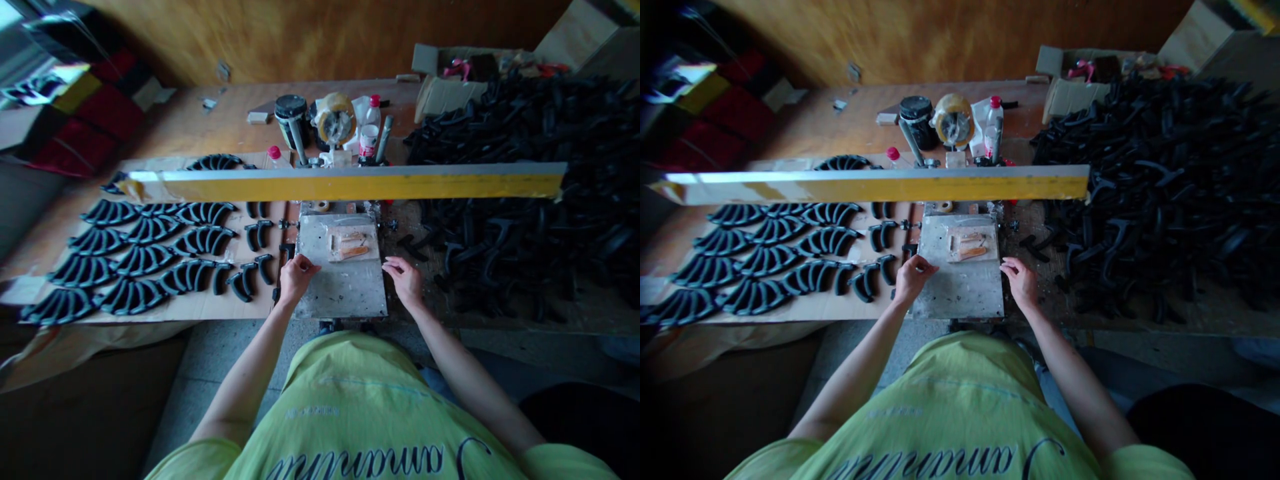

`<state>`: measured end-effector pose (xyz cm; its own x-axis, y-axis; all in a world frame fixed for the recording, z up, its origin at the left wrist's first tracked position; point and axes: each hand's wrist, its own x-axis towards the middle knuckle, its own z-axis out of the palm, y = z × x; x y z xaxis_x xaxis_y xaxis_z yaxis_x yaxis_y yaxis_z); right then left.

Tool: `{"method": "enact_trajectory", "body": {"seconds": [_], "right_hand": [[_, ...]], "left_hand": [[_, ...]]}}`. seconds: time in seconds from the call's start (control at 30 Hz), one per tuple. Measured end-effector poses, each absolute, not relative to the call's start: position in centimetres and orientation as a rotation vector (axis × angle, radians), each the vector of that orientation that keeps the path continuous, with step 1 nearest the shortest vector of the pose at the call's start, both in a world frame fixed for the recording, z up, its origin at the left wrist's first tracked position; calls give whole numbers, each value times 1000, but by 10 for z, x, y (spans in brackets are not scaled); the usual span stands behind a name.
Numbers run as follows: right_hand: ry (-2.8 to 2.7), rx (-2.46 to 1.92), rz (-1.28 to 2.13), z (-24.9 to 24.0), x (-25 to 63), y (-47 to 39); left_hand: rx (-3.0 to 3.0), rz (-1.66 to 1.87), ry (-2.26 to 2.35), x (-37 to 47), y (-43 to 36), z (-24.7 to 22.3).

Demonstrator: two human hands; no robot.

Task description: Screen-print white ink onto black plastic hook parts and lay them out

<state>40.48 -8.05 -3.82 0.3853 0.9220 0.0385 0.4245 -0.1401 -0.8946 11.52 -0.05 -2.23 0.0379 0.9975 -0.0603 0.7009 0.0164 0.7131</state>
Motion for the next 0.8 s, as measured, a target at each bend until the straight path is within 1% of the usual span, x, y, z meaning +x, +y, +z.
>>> {"method": "enact_trajectory", "body": {"seconds": [0.23, 0.8], "right_hand": [[-1214, -1792, 616, -41, 401, -78], [-1210, -1819, 568, -52, 399, -71]], "left_hand": [[1858, 654, 1758, 114, 3, -32], [2099, 606, 1810, 121, 7, -33]]}}
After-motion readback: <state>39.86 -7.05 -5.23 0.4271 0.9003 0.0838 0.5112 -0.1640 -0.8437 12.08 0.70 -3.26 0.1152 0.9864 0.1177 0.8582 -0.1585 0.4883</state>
